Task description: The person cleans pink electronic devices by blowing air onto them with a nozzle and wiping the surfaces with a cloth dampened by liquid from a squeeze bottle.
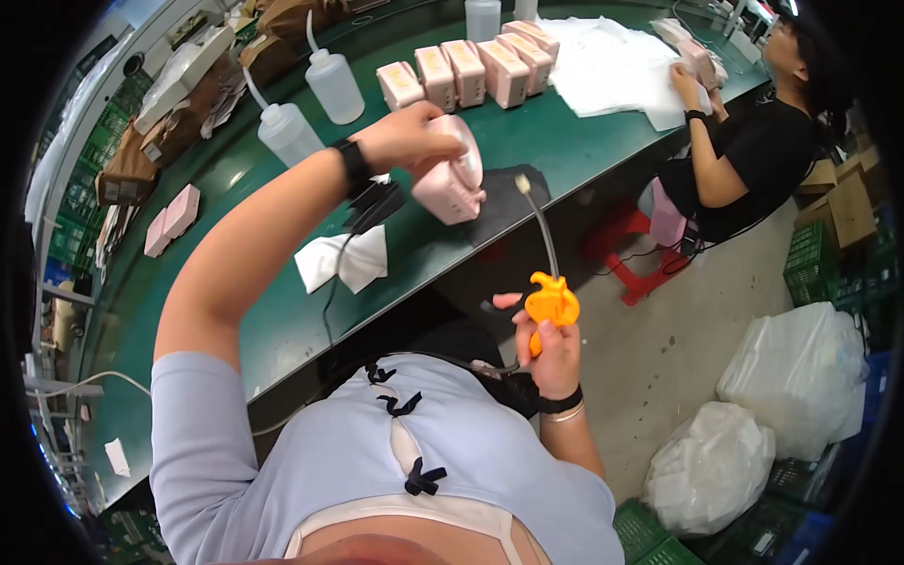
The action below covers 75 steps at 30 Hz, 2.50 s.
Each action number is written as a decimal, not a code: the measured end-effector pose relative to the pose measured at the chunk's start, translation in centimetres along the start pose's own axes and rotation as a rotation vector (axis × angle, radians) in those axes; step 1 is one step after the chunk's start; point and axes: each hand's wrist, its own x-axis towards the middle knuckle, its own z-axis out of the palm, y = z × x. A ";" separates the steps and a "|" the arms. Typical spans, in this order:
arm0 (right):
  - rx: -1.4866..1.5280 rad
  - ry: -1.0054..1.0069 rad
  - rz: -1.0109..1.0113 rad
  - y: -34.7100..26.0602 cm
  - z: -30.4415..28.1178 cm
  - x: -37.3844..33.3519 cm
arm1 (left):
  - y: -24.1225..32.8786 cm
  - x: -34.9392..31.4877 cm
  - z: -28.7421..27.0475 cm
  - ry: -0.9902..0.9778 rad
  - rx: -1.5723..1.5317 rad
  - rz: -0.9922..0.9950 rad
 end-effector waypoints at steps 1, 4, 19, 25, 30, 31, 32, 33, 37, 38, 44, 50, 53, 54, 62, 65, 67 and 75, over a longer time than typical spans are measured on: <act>-0.007 0.016 0.013 0.0 -0.3 -0.6 | 0.5 2.4 0.7 0.073 0.137 0.039; -0.004 0.045 0.032 -0.4 -1.2 -1.1 | 4.3 6.3 2.2 -0.016 0.264 -0.015; 0.022 -0.158 0.200 2.4 0.8 3.2 | -3.4 -14.6 -10.9 -0.087 0.129 -0.200; 0.049 -0.311 0.274 3.8 5.2 5.6 | -23.9 -21.5 -27.5 0.647 0.529 -0.548; -0.032 -0.271 0.306 3.7 7.3 5.5 | -30.8 -16.8 -31.7 0.674 0.741 -0.431; -0.079 -0.247 0.305 3.6 7.5 5.0 | -30.8 -15.6 -31.8 0.561 0.908 -0.419; -0.127 -0.224 0.304 3.6 7.8 4.6 | -30.8 -14.5 -31.8 0.450 1.072 -0.404; -0.144 -0.213 0.288 3.5 8.0 3.9 | -30.8 -13.6 -31.9 0.340 1.232 -0.388; -0.161 -0.119 0.296 3.4 8.3 3.3 | -30.8 -11.7 -32.9 0.121 1.218 -0.528; -0.168 -0.111 0.286 3.4 8.7 3.3 | -30.9 -12.1 -33.0 0.124 1.212 -0.525; -0.252 -0.330 0.327 1.7 11.3 4.8 | -25.8 -21.8 -30.7 0.636 0.963 0.177; -0.527 -0.777 0.300 -0.1 16.9 8.5 | -17.5 -35.7 -20.7 0.828 0.775 0.335; -0.657 -0.993 0.021 0.2 19.6 8.6 | -16.2 -41.2 -15.9 0.931 0.638 0.337; -0.701 -1.039 0.031 -0.1 20.5 8.4 | -16.4 -42.7 -14.5 0.970 0.614 0.354; -0.870 -1.210 -0.003 0.2 23.7 6.6 | -17.3 -52.4 -6.5 1.175 0.064 0.312; -0.888 -1.295 -0.019 1.0 24.2 6.1 | -18.1 -54.4 -4.7 1.252 -0.158 0.286; -0.934 -1.261 -0.032 2.1 24.5 6.2 | -18.4 -55.3 -3.9 1.298 -0.227 0.273; -0.800 -1.374 0.067 1.9 25.6 6.8 | -16.6 -54.0 -0.1 1.366 -1.265 0.282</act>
